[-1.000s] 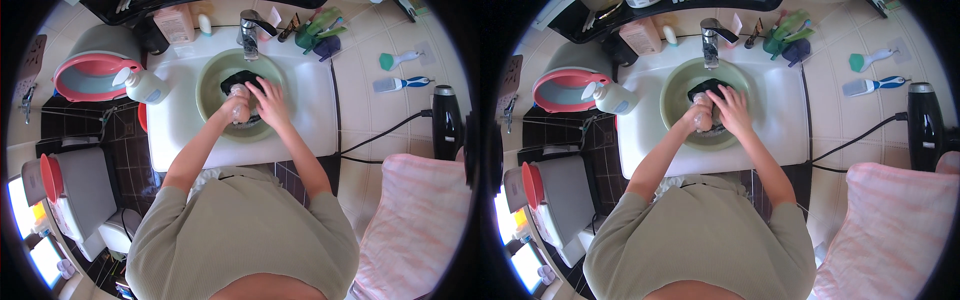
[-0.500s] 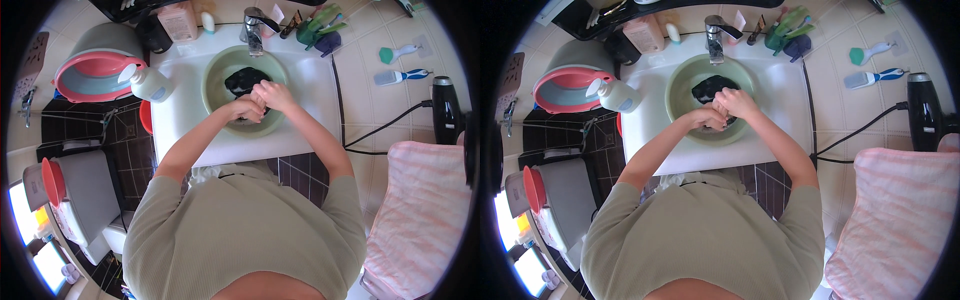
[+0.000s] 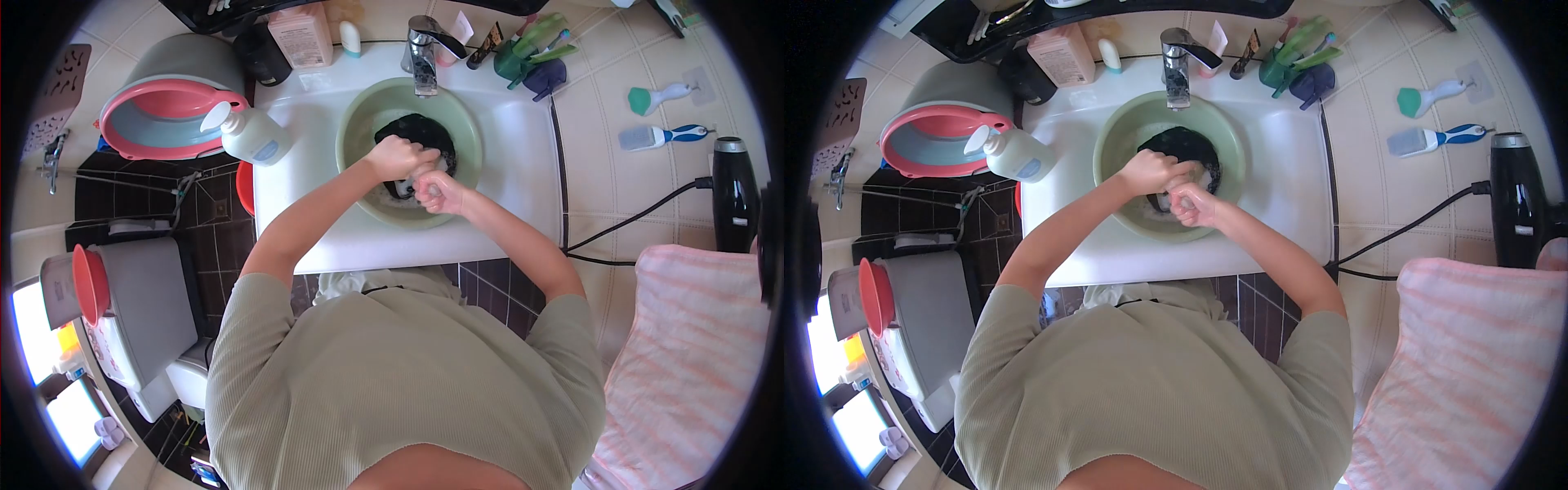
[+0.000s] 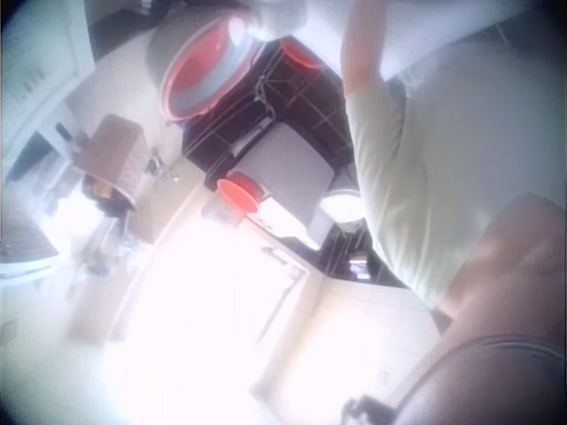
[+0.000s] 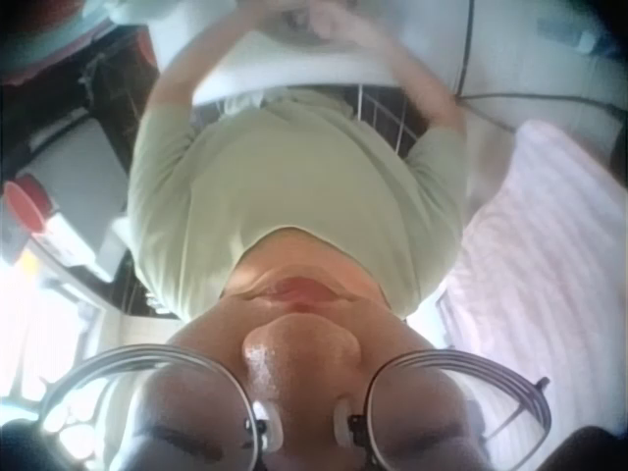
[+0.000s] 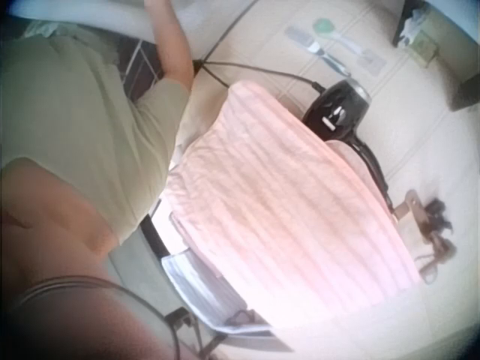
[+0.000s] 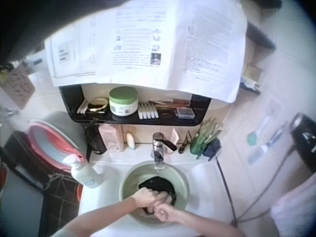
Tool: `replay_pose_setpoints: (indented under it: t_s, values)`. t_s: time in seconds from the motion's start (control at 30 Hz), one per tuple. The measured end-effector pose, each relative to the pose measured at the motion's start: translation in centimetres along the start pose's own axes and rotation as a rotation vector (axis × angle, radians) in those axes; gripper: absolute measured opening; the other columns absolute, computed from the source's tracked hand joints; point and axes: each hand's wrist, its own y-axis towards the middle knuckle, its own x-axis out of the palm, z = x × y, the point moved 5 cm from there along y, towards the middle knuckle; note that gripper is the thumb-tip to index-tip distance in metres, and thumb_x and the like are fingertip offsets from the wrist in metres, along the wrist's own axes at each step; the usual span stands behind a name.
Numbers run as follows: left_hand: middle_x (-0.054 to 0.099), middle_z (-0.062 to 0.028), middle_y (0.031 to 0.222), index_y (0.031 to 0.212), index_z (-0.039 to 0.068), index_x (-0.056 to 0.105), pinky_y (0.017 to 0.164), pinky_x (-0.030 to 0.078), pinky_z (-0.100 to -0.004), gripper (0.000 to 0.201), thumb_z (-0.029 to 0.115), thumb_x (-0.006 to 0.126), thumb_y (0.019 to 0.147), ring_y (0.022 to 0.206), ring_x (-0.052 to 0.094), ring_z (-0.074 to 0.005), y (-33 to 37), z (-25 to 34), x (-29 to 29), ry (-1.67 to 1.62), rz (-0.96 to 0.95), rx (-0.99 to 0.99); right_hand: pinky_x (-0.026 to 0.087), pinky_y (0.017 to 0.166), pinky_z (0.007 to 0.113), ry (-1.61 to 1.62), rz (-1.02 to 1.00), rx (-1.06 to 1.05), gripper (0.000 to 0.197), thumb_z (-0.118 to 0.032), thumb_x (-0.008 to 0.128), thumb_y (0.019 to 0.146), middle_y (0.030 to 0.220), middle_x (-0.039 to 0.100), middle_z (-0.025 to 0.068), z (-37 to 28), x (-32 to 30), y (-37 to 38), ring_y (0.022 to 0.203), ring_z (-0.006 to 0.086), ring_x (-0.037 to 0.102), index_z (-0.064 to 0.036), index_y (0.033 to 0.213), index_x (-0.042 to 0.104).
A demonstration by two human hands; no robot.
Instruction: The person hand-washes a piece of clothing in a basin of soapy water, wrings it out, and sets it aside. The person then washes, scrubs, and wrings out other garments in the basin before placing them on the counter.
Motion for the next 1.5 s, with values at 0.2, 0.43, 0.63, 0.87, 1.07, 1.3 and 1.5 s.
replay_pose_setpoints:
  t_s: [0.2,0.43,0.63,0.87,1.07,1.3,1.5]
  values:
    - [0.056,-0.0037,0.059,0.087,0.017,0.058,0.044,0.044,-0.0331,0.018,0.023,0.057,0.069,0.053,0.058,-0.0213,-0.7,0.0,0.6,0.004,0.073,-0.012,0.02,0.038,0.018,-0.02,-0.147,0.014,0.016,-0.02,0.056,0.072,0.057,0.037,-0.0043,0.2,-0.1,0.0,0.04,0.0039,0.027,-0.0134,0.072,0.041]
    - [0.058,-0.0086,0.061,0.069,0.01,0.057,0.043,0.043,-0.032,0.015,0.023,0.065,0.066,0.05,0.056,-0.0205,-2.9,-0.3,1.5,-0.33,0.103,-0.458,0.044,0.052,0.028,-1.095,0.417,-0.638,0.06,-0.019,0.07,0.067,0.085,0.05,0.0062,-4.2,-0.4,-4.2,0.062,0.0172,0.053,-0.008,0.117,0.04]
    - [0.045,0.0003,0.054,0.061,0.01,0.046,0.037,0.031,-0.0207,0.026,0.025,0.064,0.073,0.042,0.042,-0.0109,-3.2,1.9,3.2,-1.82,-0.423,-0.85,0.043,0.084,0.035,-1.878,0.643,-1.116,0.072,-0.007,0.065,0.065,0.124,0.04,0.0101,-6.4,1.8,-6.9,0.106,0.0274,0.047,-0.0132,0.128,0.031]
    - [0.049,-0.0002,0.065,0.076,0.01,0.051,0.037,0.033,-0.0168,0.015,0.022,0.061,0.075,0.047,0.045,-0.0069,-1.7,4.8,1.7,-2.258,-0.584,-0.649,0.048,0.077,0.032,-1.717,0.346,-1.597,0.034,-0.01,0.063,0.066,0.116,0.05,0.0071,-8.3,3.3,-6.1,0.095,0.0239,0.055,-0.0091,0.099,0.055]
    - [0.051,0.0007,0.068,0.089,0.007,0.055,0.033,0.029,-0.0143,0.019,0.017,0.061,0.074,0.046,0.044,-0.0026,-1.5,4.8,2.9,-2.203,-0.913,-0.685,0.05,0.065,0.032,-2.05,0.121,-1.335,0.027,-0.012,0.061,0.066,0.096,0.06,0.0091,-8.4,2.7,-5.0,0.083,0.0236,0.06,-0.0038,0.09,0.052]
    - [0.057,-0.0023,0.069,0.104,0.008,0.053,0.037,0.039,-0.0242,0.04,0.021,0.063,0.068,0.047,0.051,-0.0102,-1.6,1.7,3.2,-1.033,-0.736,-0.951,0.048,0.056,0.041,-1.977,0.349,-0.834,0.014,-0.012,0.057,0.068,0.064,0.06,0.0139,-8.3,1.6,-3.7,0.062,0.0337,0.06,-0.0006,0.077,0.055]
    - [0.061,-0.0118,0.07,0.108,0.016,0.051,0.057,0.049,-0.0378,0.047,0.028,0.062,0.064,0.062,0.061,-0.0274,-0.1,1.3,-1.5,-0.099,-0.228,-0.604,0.047,0.054,0.04,-1.54,0.215,-0.937,0.013,-0.012,0.058,0.066,0.063,0.059,0.014,-5.5,-2.2,0.8,0.056,0.0329,0.058,0.0007,0.066,0.059]
